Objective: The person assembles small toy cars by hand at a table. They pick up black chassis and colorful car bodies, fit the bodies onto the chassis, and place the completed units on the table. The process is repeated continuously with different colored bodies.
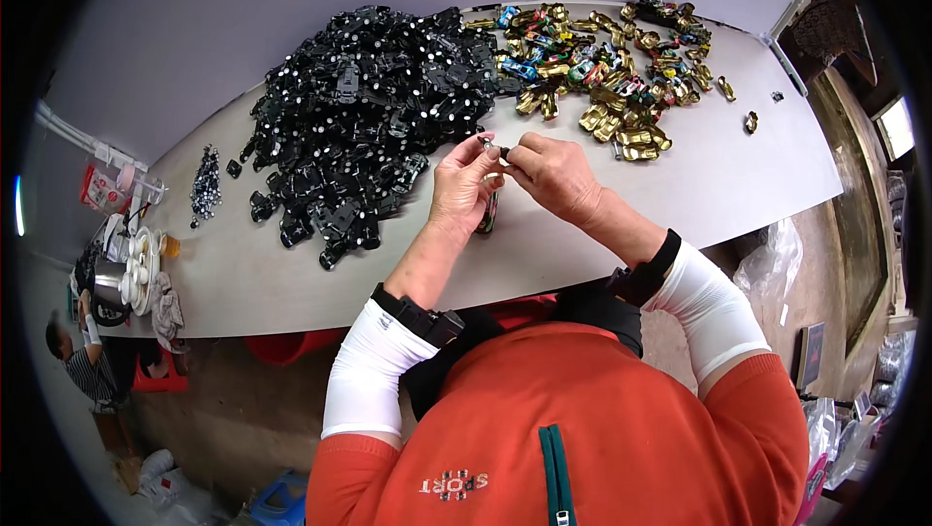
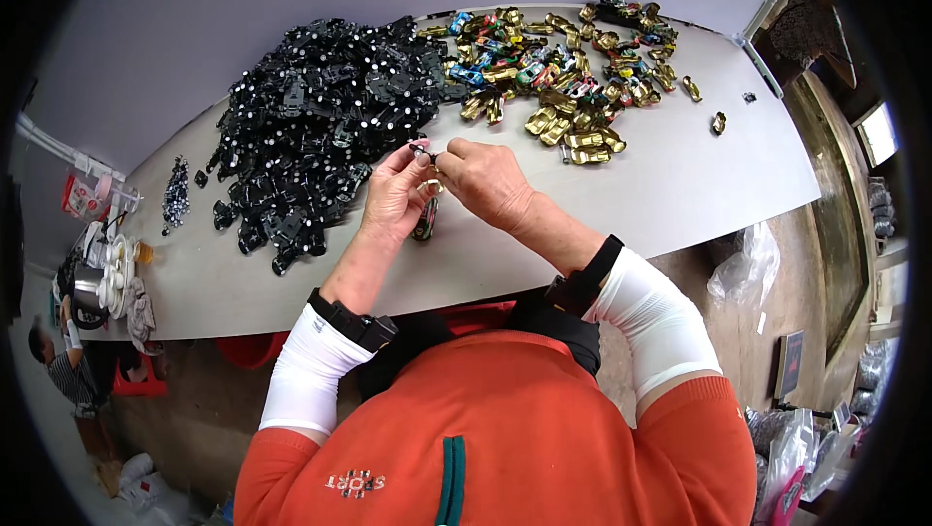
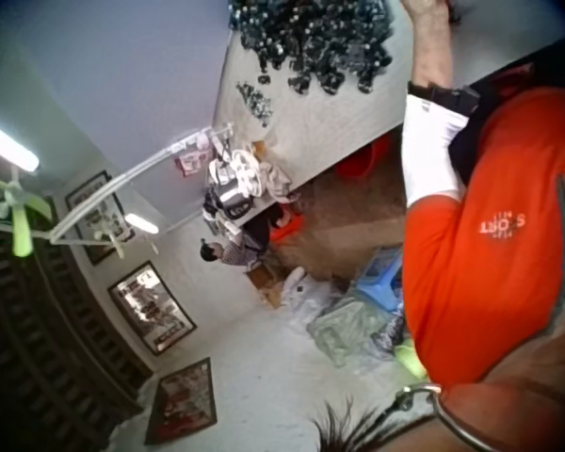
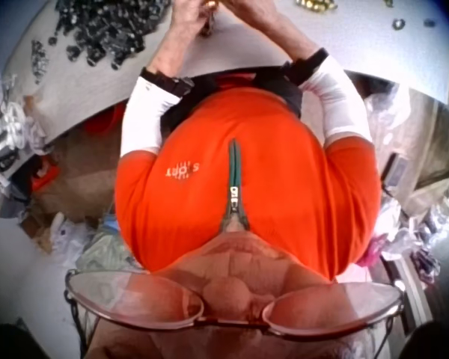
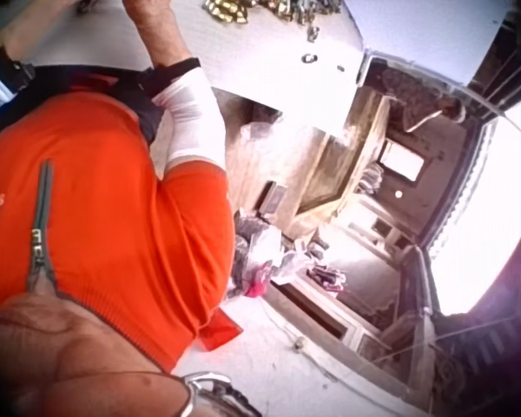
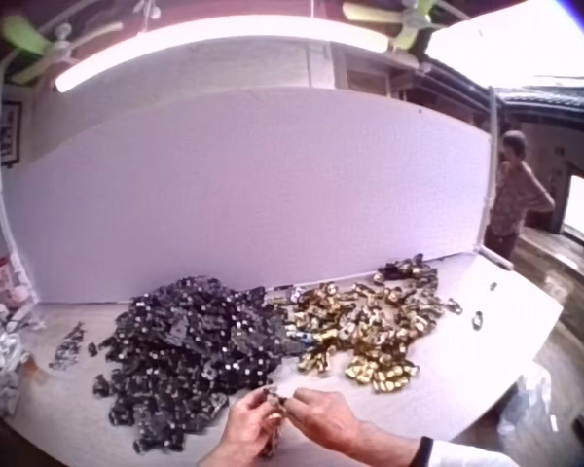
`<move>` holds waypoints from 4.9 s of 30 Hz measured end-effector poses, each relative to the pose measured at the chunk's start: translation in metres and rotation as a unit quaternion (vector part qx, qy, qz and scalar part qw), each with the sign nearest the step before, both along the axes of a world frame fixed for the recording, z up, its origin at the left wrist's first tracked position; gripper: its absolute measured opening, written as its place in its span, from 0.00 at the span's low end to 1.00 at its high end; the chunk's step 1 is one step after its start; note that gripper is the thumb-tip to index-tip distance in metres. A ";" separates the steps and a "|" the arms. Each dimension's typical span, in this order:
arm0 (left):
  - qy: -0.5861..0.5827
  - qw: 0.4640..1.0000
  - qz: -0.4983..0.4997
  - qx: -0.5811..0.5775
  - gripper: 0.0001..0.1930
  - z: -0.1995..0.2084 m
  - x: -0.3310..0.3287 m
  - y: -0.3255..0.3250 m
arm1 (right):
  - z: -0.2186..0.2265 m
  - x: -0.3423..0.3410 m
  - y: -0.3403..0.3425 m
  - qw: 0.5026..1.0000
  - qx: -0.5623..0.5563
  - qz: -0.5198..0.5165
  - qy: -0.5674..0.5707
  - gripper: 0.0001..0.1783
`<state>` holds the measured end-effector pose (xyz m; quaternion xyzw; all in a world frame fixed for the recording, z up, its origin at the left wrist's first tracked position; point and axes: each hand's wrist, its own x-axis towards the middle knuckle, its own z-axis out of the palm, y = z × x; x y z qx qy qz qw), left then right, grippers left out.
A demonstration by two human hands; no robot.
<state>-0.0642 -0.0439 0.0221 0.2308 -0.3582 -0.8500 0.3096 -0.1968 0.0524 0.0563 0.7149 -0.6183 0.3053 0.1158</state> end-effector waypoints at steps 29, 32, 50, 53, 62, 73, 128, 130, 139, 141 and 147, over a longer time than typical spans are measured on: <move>0.154 0.986 0.058 -0.009 0.12 0.017 0.056 -0.034 | -0.007 -0.020 -0.043 0.986 0.099 0.063 -0.120 0.10; 0.106 0.993 0.047 0.022 0.13 0.005 0.068 -0.027 | -0.025 -0.010 -0.037 0.981 0.175 0.075 -0.035 0.09; 0.113 0.991 -0.017 0.068 0.13 -0.019 0.056 -0.011 | -0.016 -0.053 -0.032 0.893 0.393 0.000 -0.217 0.13; 0.128 0.989 -0.038 0.058 0.14 -0.020 0.059 -0.012 | -0.016 -0.056 -0.036 0.917 0.367 -0.026 -0.151 0.13; 0.180 0.981 -0.068 0.018 0.15 -0.017 0.064 -0.012 | -0.004 -0.032 -0.035 0.936 0.345 -0.069 -0.029 0.17; 0.157 0.984 -0.003 -0.086 0.14 0.003 0.062 -0.011 | 0.030 0.023 -0.009 0.817 0.165 0.107 -0.542 0.10; 0.047 0.998 -0.003 -0.036 0.07 0.003 0.063 -0.013 | 0.029 0.023 0.009 0.716 0.326 0.135 -0.602 0.18; 0.045 0.998 0.000 -0.034 0.08 0.003 0.062 -0.012 | 0.025 0.022 0.007 0.721 0.319 0.142 -0.598 0.18; -0.012 0.999 0.017 -0.042 0.09 0.011 0.053 0.000 | 0.019 0.024 0.008 0.758 0.293 0.102 -0.574 0.06; -0.016 0.998 0.050 -0.042 0.10 0.014 0.048 0.004 | 0.017 0.027 0.008 0.794 0.272 0.072 -0.539 0.04; -0.065 0.981 0.132 -0.123 0.11 0.024 0.034 0.016 | -0.011 0.030 -0.002 0.829 0.199 0.022 -0.522 0.06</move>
